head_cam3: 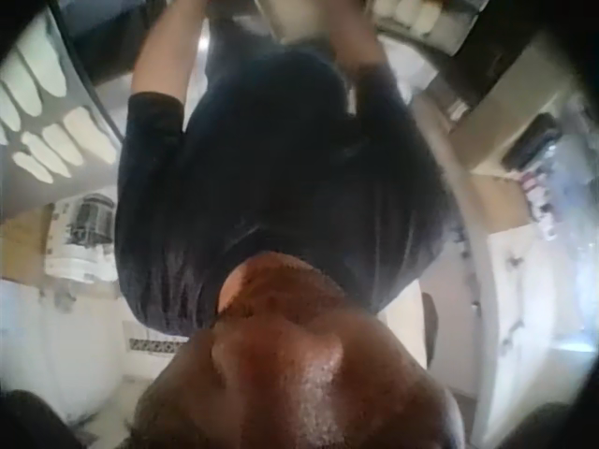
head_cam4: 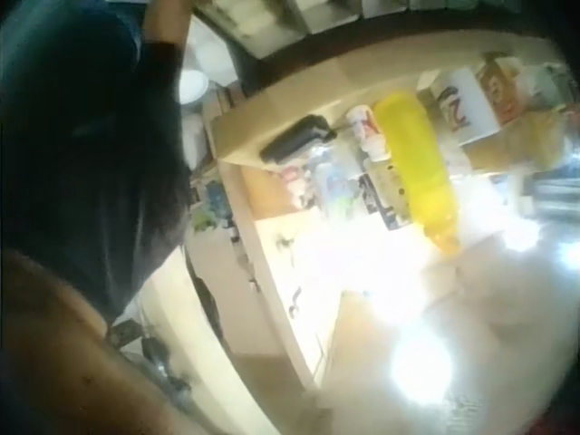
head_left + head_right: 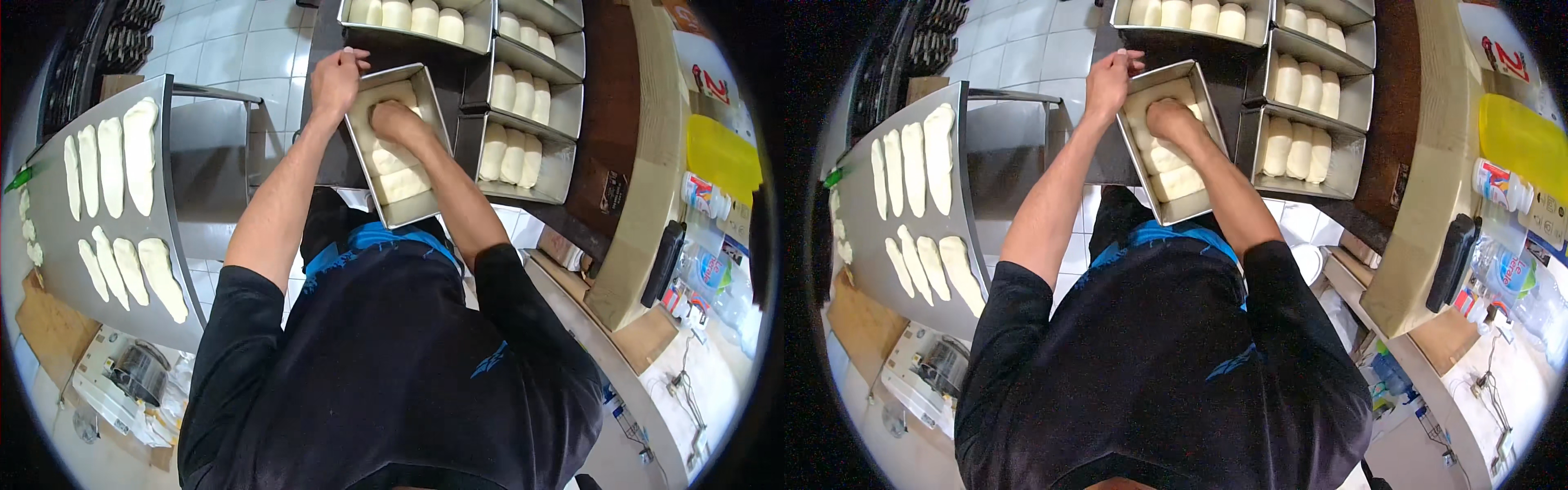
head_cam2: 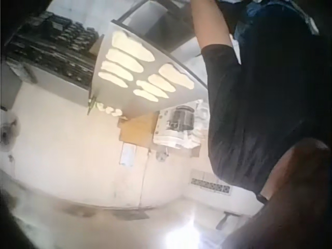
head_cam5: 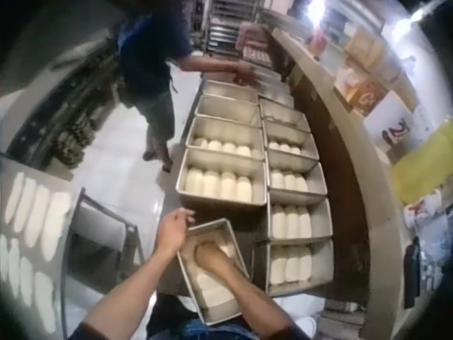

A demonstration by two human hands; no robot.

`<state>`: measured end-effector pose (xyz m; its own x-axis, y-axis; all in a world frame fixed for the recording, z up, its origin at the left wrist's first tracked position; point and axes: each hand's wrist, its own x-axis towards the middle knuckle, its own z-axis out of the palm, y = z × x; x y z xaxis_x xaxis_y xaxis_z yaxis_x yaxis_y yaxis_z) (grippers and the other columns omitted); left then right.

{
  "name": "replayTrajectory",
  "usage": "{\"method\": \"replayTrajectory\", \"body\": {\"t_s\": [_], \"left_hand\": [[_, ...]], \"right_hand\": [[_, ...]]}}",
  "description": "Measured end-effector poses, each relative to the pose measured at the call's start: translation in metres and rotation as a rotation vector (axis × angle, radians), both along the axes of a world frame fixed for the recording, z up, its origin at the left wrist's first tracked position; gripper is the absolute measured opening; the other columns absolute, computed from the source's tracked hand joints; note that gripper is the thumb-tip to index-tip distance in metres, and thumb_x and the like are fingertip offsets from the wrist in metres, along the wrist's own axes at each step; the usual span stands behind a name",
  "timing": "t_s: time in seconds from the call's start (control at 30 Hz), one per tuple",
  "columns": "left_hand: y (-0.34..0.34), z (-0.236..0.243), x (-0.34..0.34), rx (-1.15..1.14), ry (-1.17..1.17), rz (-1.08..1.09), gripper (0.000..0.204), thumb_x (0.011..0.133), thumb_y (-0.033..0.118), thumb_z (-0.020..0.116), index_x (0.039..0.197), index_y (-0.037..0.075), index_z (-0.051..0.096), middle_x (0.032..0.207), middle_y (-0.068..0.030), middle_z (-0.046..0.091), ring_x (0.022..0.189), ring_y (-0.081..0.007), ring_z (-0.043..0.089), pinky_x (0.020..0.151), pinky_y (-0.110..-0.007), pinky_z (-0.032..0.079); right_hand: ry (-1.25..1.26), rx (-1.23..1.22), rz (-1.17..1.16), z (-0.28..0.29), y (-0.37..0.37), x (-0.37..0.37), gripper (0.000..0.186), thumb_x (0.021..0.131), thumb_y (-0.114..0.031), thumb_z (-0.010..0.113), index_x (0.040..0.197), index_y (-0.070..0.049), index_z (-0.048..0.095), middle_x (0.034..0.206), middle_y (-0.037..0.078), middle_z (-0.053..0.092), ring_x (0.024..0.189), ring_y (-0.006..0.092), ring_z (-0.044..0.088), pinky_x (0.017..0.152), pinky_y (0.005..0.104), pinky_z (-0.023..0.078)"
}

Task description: The recorder weighs bread dough on a digital scale and then places loaves into baking tins.

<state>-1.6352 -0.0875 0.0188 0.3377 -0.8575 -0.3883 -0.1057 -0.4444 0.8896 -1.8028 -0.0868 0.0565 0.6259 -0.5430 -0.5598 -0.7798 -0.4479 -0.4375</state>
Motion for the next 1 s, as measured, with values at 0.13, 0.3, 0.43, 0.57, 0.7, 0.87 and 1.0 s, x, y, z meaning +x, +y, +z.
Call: {"method": "replayTrajectory", "body": {"t_s": [0.13,0.3,0.43,0.57,0.7,0.87,1.0], "left_hand": [[-0.004,0.002,-0.001,-0.032,-0.010,0.008,0.045,0.105,0.031,0.040,0.108,0.006,0.078,0.095,-0.0031,0.078,0.086,-0.0199,0.068,0.083,-0.030,0.052],[0.001,-0.002,-0.005,-0.041,-0.030,0.018,0.045,0.105,0.031,0.041,0.108,0.006,0.078,0.095,-0.0032,0.078,0.086,-0.0198,0.068,0.083,-0.031,0.052],[0.006,-0.005,-0.006,0.002,-0.031,0.023,0.045,0.105,0.031,0.041,0.108,0.006,0.078,0.094,-0.0033,0.078,0.085,-0.0195,0.068,0.083,-0.031,0.052],[0.003,-0.003,0.000,0.021,-0.004,0.034,0.045,0.106,0.031,0.041,0.107,0.006,0.078,0.093,-0.0031,0.077,0.085,-0.0190,0.068,0.083,-0.031,0.052],[0.002,-0.009,-0.002,-0.089,0.003,0.026,0.044,0.106,0.030,0.041,0.107,0.007,0.078,0.092,-0.0029,0.077,0.084,-0.0178,0.068,0.082,-0.030,0.052],[0.004,0.008,-0.006,-0.052,-0.057,0.016,0.044,0.106,0.030,0.041,0.108,0.007,0.078,0.092,-0.0027,0.077,0.084,-0.0177,0.068,0.081,-0.030,0.052],[0.005,0.004,-0.006,-0.034,-0.032,0.025,0.044,0.106,0.030,0.041,0.108,0.006,0.078,0.092,-0.0033,0.077,0.084,-0.0181,0.068,0.081,-0.030,0.052]], "right_hand": [[-0.022,0.038,-0.120,-0.008,0.002,0.003,0.026,0.081,-0.003,0.053,0.087,0.010,0.075,0.087,0.026,0.074,0.076,0.0377,0.068,0.074,0.0497,0.055],[-0.046,0.075,-0.276,-0.016,-0.008,0.006,0.028,0.083,-0.005,0.052,0.089,0.010,0.075,0.089,0.027,0.073,0.077,0.0387,0.068,0.075,0.0501,0.056],[-0.042,0.093,-0.352,-0.016,-0.040,0.017,0.029,0.083,-0.005,0.052,0.090,0.011,0.075,0.091,0.028,0.073,0.077,0.0393,0.068,0.075,0.0503,0.056],[-0.008,0.090,-0.381,-0.021,-0.016,0.016,0.030,0.083,-0.006,0.052,0.093,0.012,0.074,0.093,0.028,0.073,0.080,0.0403,0.069,0.076,0.0506,0.056],[0.038,0.114,-0.403,-0.016,-0.024,0.020,0.032,0.083,-0.007,0.052,0.097,0.013,0.074,0.096,0.029,0.073,0.082,0.0413,0.069,0.077,0.0509,0.056],[0.073,0.108,-0.440,-0.019,-0.026,0.019,0.035,0.083,-0.008,0.052,0.101,0.014,0.073,0.099,0.030,0.073,0.085,0.0425,0.070,0.078,0.0513,0.056],[0.109,0.112,-0.473,-0.022,-0.023,0.021,0.038,0.083,-0.009,0.053,0.104,0.016,0.072,0.102,0.031,0.073,0.087,0.0435,0.071,0.079,0.0516,0.057]]}}
